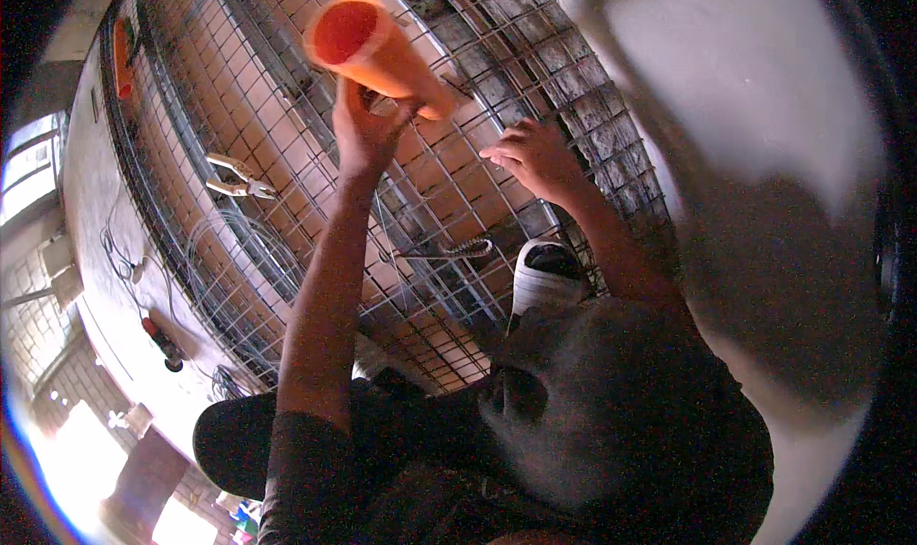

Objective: The recorder uses wire to secure an orange PVC pipe to a wire mesh floor grid for concrete reinforcement.

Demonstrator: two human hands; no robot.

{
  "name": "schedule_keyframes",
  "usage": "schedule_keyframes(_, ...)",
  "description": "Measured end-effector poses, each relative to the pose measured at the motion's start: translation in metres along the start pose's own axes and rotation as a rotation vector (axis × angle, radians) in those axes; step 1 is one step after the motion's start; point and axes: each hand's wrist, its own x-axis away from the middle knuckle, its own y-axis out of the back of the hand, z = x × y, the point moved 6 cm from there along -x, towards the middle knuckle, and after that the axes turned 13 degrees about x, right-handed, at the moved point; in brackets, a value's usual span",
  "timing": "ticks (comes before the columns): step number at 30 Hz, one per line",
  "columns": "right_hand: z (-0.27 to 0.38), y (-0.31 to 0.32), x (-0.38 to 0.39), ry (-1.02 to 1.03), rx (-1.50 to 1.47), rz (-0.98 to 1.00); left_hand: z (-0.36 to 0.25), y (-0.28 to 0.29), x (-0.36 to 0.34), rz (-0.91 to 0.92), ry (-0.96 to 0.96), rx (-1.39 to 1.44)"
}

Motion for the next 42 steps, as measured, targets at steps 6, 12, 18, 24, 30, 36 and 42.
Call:
schedule_keyframes(6,0.002,0.015,-0.004,0.116,0.155,-0.074,-0.009,-0.024,0.009,0.046,-0.021,-0.183)
schedule_keyframes(12,-0.005,0.022,-0.024,0.083,0.052,0.148,-0.006,-0.002,0.015,-0.058,-0.063,-0.034)
schedule_keyframes(18,-0.030,0.018,-0.010,0.092,-0.129,0.118,0.017,-0.006,0.030,-0.068,0.089,0.009)
schedule_keyframes(24,-0.023,0.016,-0.010,-0.122,-0.397,0.124,0.003,-0.001,0.045,-0.122,-0.030,-0.247)
schedule_keyframes(30,-0.007,0.018,-0.018,0.043,-0.247,0.004,0.015,-0.018,0.098,-0.086,-0.010,-0.353)
schedule_keyframes(36,-0.030,-0.010,-0.006,-0.138,-0.233,-0.014,0.017,-0.080,0.085,0.334,0.218,-0.587)
schedule_keyframes(42,-0.003,0.012,-0.014,-0.103,-0.295,-0.135,0.029,-0.053,0.053,0.474,0.133,-0.531)
